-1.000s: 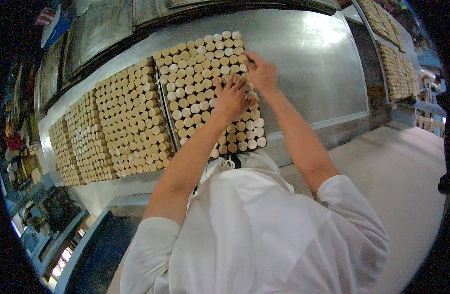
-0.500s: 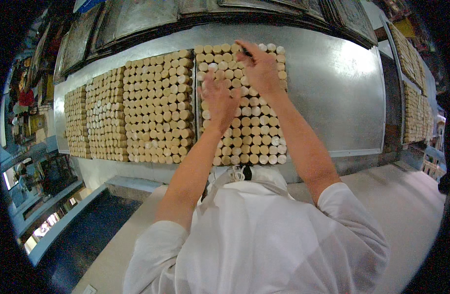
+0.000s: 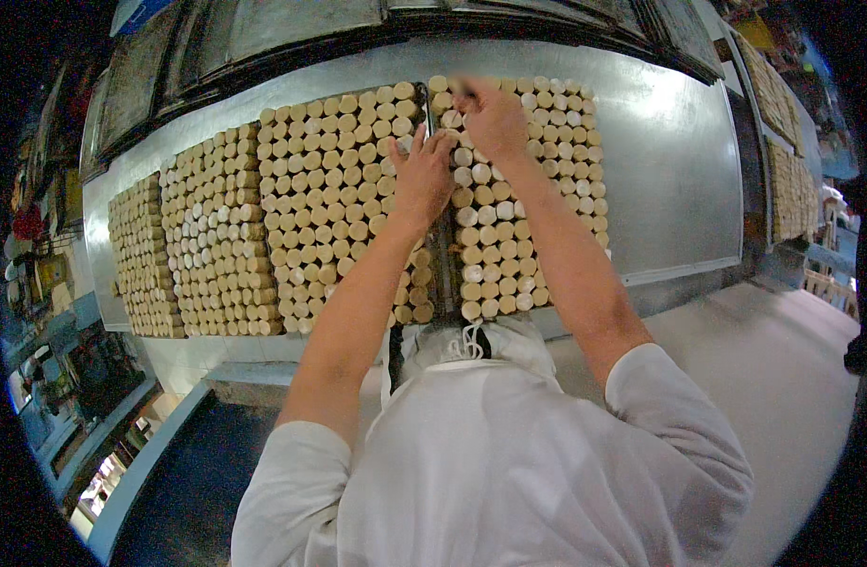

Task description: The person arranges small round dough pieces on multiple metal baking trays. They pick up individual dough pucks and place them in neat rows, filling the trays methodically.

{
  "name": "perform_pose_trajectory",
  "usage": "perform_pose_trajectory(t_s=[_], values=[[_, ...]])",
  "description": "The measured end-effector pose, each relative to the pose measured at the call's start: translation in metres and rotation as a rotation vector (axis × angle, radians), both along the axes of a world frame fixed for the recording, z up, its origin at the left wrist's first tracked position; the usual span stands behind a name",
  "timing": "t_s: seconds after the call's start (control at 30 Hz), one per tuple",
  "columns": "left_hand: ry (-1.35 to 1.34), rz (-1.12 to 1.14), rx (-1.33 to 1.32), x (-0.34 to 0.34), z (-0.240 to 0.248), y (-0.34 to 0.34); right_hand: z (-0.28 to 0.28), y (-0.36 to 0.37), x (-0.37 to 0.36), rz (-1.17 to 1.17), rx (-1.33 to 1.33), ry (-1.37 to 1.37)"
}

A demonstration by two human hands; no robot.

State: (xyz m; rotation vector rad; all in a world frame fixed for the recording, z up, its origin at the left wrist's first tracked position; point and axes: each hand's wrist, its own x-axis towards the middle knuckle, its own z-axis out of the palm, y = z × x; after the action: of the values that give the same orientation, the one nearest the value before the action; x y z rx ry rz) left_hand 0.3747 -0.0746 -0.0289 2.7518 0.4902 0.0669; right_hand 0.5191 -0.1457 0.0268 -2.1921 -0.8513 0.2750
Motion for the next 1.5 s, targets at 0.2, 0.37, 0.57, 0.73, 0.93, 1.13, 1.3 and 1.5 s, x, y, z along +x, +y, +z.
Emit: perform_pose_trajectory(t_s=[0.2, 0.37, 0.57, 0.73, 0.93, 1.13, 1.3, 1.5], values=[[-0.047, -0.023, 0.063, 0.020, -0.005, 0.003, -0.006, 0.009, 0.019, 0.008, -0.215, -0.153], [-0.082, 0.018, 0.166, 0.033, -0.003, 0.018, -0.003, 0.027, 0.028, -0.099, 0.077, -0.201], [0.116, -0.030, 0.009, 0.049, 0.000, 0.038, -0.016, 0.048, 0.040, -0.091, -0.126, -0.289], [-0.097, 0.142, 0.100, 0.055, -0.006, 0.041, -0.012, 0.062, 0.056, -0.070, 0.098, -0.136], [0.085, 0.147, 0.033, 0.061, -0.001, 0.041, -0.023, 0.053, 0.053, -0.100, 0.049, -0.089], [0.016, 0.010, 0.125, 0.066, -0.002, 0.032, -0.015, 0.034, 0.059, -0.122, -0.130, -0.148], [0.096, 0.019, 0.155, 0.063, -0.007, 0.026, -0.005, 0.019, 0.049, -0.207, -0.010, -0.078], [0.038, -0.046, 0.084, 0.051, -0.001, 0.022, -0.021, 0.000, 0.032, -0.145, -0.110, 0.018]])
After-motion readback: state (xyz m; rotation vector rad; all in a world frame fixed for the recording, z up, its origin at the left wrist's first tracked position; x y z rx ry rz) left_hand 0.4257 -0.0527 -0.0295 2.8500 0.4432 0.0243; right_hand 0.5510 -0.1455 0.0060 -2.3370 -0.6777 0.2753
